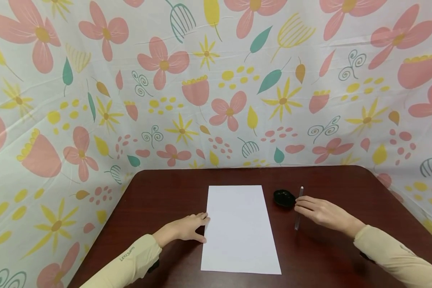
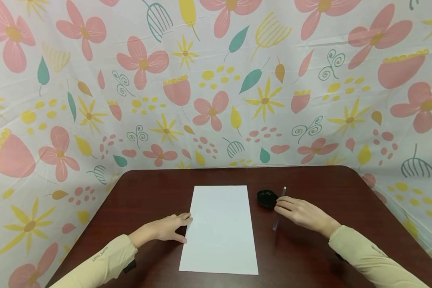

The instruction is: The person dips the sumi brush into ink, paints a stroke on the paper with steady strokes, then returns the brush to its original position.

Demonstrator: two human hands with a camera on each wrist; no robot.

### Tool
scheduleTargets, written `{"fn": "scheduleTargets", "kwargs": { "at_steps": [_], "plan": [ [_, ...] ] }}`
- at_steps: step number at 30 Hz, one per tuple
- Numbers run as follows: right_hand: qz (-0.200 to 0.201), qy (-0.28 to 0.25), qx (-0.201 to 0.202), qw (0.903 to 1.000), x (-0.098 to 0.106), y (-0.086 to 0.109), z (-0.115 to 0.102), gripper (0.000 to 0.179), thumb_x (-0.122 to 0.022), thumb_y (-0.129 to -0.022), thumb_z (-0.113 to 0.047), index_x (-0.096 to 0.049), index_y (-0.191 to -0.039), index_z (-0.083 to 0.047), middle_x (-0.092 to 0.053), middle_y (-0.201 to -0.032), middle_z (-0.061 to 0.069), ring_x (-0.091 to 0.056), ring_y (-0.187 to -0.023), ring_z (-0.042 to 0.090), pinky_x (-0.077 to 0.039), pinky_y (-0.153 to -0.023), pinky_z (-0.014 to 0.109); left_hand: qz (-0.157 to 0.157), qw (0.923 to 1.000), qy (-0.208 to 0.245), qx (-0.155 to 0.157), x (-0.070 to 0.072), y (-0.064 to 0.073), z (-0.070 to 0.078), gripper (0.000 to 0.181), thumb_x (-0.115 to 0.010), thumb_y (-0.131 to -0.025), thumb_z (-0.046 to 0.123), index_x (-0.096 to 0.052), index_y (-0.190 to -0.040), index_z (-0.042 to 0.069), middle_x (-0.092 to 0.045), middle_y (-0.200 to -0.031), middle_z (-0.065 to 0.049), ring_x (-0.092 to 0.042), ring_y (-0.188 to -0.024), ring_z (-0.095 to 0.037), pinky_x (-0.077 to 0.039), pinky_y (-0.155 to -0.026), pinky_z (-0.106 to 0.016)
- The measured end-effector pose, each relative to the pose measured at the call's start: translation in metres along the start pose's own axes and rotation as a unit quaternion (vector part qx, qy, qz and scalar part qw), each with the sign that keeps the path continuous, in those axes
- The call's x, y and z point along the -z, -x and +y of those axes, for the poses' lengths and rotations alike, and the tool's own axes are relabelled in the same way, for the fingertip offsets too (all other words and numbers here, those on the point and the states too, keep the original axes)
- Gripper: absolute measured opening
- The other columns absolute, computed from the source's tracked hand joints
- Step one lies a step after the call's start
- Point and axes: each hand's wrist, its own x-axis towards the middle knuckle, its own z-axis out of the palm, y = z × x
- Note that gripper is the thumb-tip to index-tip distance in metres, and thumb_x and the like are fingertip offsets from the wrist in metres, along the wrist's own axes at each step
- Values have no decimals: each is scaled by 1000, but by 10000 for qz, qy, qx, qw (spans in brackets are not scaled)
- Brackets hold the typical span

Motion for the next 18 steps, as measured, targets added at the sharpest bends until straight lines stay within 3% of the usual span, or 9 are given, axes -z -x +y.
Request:
{"fn": "scheduleTargets", "kwargs": {
  "at_steps": [5, 13, 18],
  "plan": [
    [61, -151, -242, 9996, -2, -3, 1, 51, -22, -108, -14, -71, -100, -3, -70, -100, 8, -65, -97, 21, -53, -77, 31, 16, 10000, -32, -24, 0, -1, 0, 75, -68, -88, 39, -39, -148, 5, -30, -157, -18, -30, -145, -32, -32, -113, -47],
    [627, -226, -454, 9967, -5, -9, 3, 43, -34, -106, -20, -72, -98, -3, -69, -97, 9, -65, -91, 21, -51, -75, 31, 23, 10000, 50, -37, -1, 0, -1, 75, -69, -88, 39, -38, -148, 5, -29, -157, -17, -29, -145, -33, -32, -113, -48],
    [627, -220, -574, 9961, -5, -10, 4, 41, -35, -105, -20, -72, -99, -3, -68, -97, 8, -65, -90, 20, -52, -74, 33, 0, 10000, 92, -27, -1, 0, -1, 75, -68, -88, 39, -38, -148, 6, -28, -158, -16, -29, -146, -33, -32, -113, -48]
  ]
}}
